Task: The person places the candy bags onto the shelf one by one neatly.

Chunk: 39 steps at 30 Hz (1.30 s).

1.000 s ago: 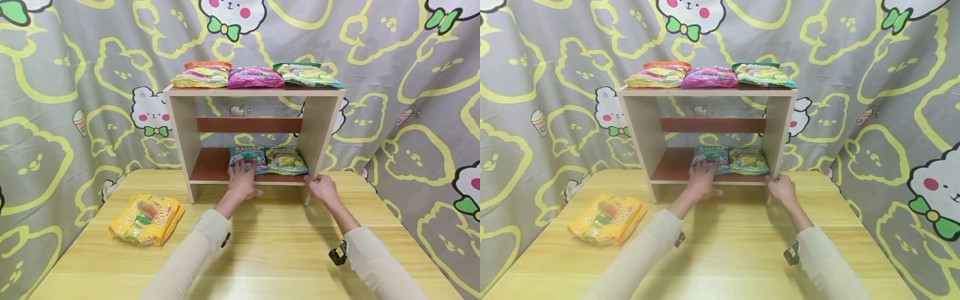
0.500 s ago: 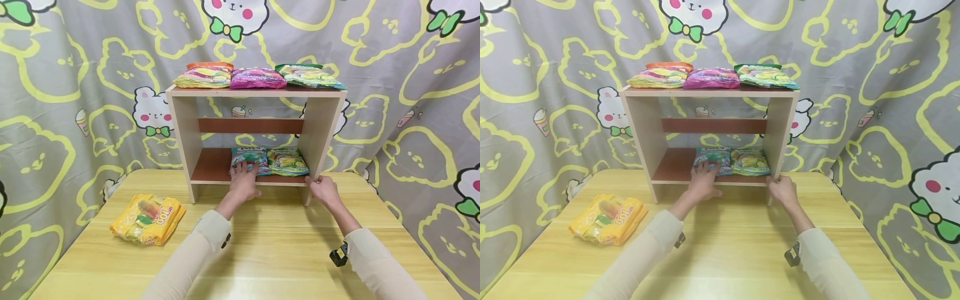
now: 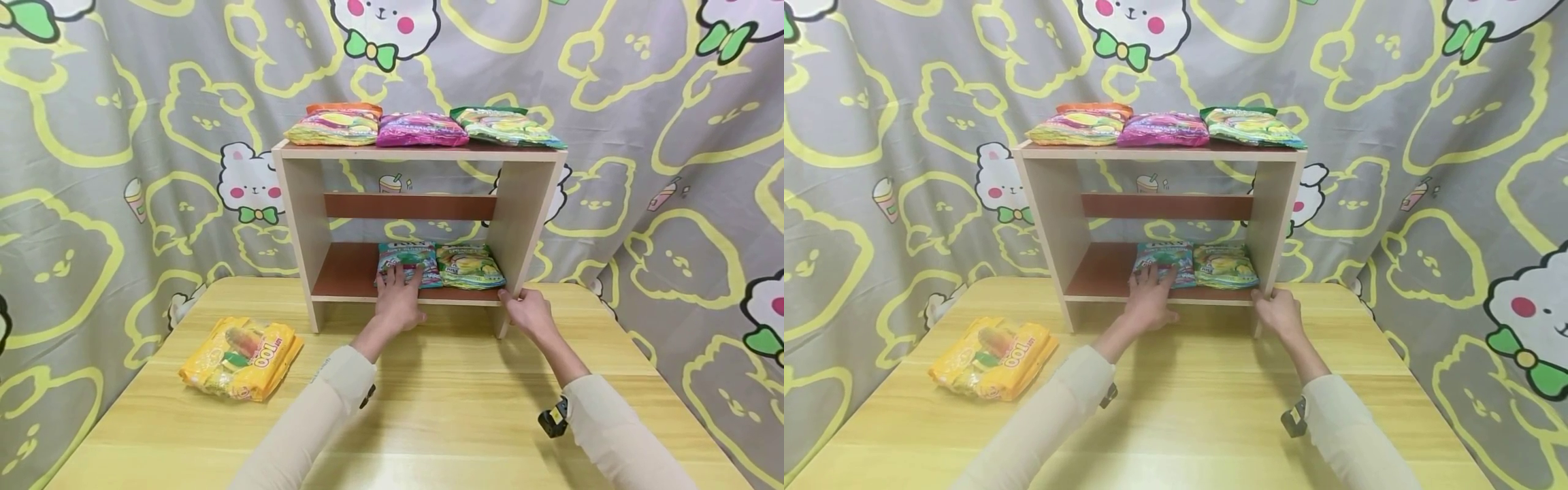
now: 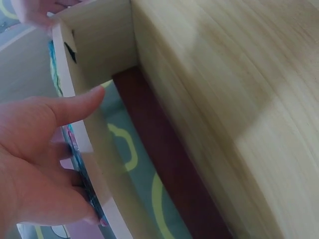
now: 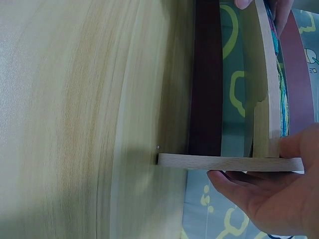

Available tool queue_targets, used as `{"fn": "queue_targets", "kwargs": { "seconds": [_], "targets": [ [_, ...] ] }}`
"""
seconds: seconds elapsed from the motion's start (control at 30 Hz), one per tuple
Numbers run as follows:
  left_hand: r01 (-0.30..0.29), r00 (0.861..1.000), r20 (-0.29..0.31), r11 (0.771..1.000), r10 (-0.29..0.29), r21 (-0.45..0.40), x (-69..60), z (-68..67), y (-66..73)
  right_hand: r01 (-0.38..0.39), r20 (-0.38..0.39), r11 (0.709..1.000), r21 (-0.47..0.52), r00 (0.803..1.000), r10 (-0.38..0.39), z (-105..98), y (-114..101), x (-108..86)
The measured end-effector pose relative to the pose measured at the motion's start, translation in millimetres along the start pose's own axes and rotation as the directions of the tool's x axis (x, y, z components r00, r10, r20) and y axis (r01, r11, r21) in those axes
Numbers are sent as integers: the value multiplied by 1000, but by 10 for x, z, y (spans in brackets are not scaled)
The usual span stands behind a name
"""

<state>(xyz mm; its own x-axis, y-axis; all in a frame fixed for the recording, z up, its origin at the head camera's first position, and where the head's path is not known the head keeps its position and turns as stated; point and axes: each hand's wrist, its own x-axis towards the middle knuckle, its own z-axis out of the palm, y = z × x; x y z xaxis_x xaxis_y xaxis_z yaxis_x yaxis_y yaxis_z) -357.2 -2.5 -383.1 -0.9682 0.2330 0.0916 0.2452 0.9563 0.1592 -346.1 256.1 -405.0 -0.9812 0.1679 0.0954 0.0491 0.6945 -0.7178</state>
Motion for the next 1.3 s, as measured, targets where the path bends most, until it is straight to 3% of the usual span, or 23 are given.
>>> {"fn": "queue_targets", "kwargs": {
  "seconds": [0.33, 0.53, 0.73, 0.87, 1.0, 1.13, 1.3],
  "targets": [
    [-2, 1000, -10, 988, 1, -154, -45, 33, -43, 1, 14, 1000, 1, 1000, -1, 13, 22, -11],
    [-18, 999, -40, 990, 12, -139, -85, 38, -61, 1, 16, 1000, 6, 1000, -1, 40, 43, -1],
    [-4, 999, -49, 982, -5, -188, -77, 2, -91, 4, 19, 1000, 15, 1000, -5, 44, 31, -1],
    [-9, 998, -59, 970, -5, -244, -68, -59, -145, 6, 17, 1000, 16, 1000, -6, 39, 30, -1],
    [-50, 995, -101, 961, 23, -271, -85, -144, -197, 8, 14, 1000, 17, 1000, -8, 21, 28, -1],
    [-90, 990, -126, 956, 56, -280, -156, -243, -260, 14, 22, 1000, 21, 1000, -14, 8, 24, 3],
    [-117, 990, -110, 940, 85, -322, -293, -423, -354, 17, 18, 1000, 15, 1000, -17, 3, 26, 2]
  ]
}}
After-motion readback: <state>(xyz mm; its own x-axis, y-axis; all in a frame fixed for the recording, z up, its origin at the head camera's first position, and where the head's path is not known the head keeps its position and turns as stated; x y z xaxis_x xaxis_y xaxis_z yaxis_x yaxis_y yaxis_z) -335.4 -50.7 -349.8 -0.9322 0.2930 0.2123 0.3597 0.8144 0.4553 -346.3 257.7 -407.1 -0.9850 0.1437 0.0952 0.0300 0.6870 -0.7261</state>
